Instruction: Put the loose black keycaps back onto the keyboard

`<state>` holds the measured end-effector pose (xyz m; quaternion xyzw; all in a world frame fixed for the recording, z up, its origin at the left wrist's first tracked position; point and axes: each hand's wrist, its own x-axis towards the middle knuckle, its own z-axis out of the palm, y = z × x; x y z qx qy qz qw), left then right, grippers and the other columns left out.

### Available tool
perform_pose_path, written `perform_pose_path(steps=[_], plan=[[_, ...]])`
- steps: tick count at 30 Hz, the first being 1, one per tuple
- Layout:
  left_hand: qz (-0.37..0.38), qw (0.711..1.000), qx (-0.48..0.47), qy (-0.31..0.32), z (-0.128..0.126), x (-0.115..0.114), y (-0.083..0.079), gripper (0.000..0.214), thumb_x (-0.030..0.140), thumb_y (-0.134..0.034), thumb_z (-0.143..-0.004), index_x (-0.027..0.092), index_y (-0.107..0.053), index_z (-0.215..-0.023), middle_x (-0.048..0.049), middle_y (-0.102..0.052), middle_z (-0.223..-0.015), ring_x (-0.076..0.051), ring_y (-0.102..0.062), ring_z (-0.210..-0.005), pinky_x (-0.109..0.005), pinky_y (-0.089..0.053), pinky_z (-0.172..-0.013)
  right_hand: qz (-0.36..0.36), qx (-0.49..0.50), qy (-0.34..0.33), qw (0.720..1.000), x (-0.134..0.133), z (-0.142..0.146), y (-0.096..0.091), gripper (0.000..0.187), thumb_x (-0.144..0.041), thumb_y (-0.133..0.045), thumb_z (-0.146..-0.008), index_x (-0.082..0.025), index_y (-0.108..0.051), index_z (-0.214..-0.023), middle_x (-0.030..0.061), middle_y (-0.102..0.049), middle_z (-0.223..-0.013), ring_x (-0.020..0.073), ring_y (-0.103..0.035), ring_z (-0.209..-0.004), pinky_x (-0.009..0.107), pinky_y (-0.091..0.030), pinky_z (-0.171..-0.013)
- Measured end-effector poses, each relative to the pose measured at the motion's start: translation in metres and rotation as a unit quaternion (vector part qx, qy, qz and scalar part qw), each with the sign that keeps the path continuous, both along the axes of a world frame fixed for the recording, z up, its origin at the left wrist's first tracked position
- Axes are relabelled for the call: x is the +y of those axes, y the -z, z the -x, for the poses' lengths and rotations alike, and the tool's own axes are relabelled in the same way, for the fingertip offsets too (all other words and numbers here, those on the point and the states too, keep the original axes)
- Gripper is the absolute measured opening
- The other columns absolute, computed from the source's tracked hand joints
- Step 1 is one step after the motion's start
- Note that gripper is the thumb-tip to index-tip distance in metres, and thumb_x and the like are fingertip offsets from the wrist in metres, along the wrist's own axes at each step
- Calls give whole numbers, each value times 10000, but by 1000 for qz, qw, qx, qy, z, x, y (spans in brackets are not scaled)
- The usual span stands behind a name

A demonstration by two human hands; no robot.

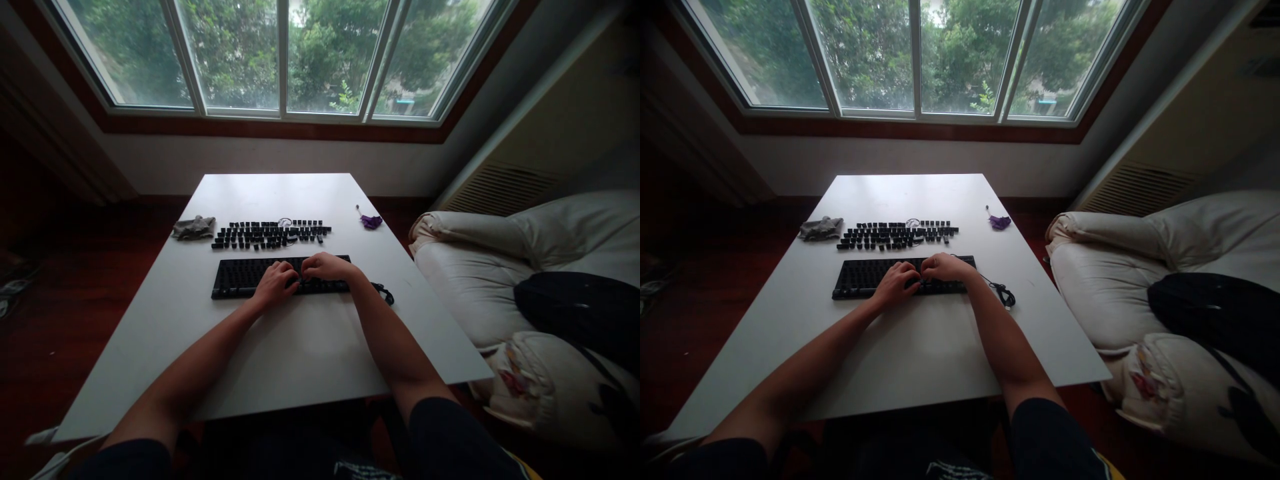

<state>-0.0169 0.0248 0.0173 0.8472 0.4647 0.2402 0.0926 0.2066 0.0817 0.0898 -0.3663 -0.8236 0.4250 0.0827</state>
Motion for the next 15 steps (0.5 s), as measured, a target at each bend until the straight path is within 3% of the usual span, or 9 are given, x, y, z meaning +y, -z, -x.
perform_pose_path(steps=[9, 15], plan=[[9, 1000, 0, -5, 0, 2, 3, 169, 343, -660, -921, 253, -722, -1050, -65, -646, -1125, -252, -546, -1051, -423, -458, -935, 108, 91, 8, 990, 11, -5, 11, 176, -230, -574, -780, -165, -735, -809, 14, -737, -783, 157, -665, -758, 248, -489, -759], [19, 1000, 8, -1, -1, 1, 2, 128, 317, -641, -942, 251, -702, -1033, -56, -652, -1108, -242, -552, -1032, -414, -441, -922, 154, 126, 105, 974, 17, -6, 19, 181, -215, -532, -776, -156, -702, -767, 30, -742, -807, 144, -687, -742, 229, -488, -719]])
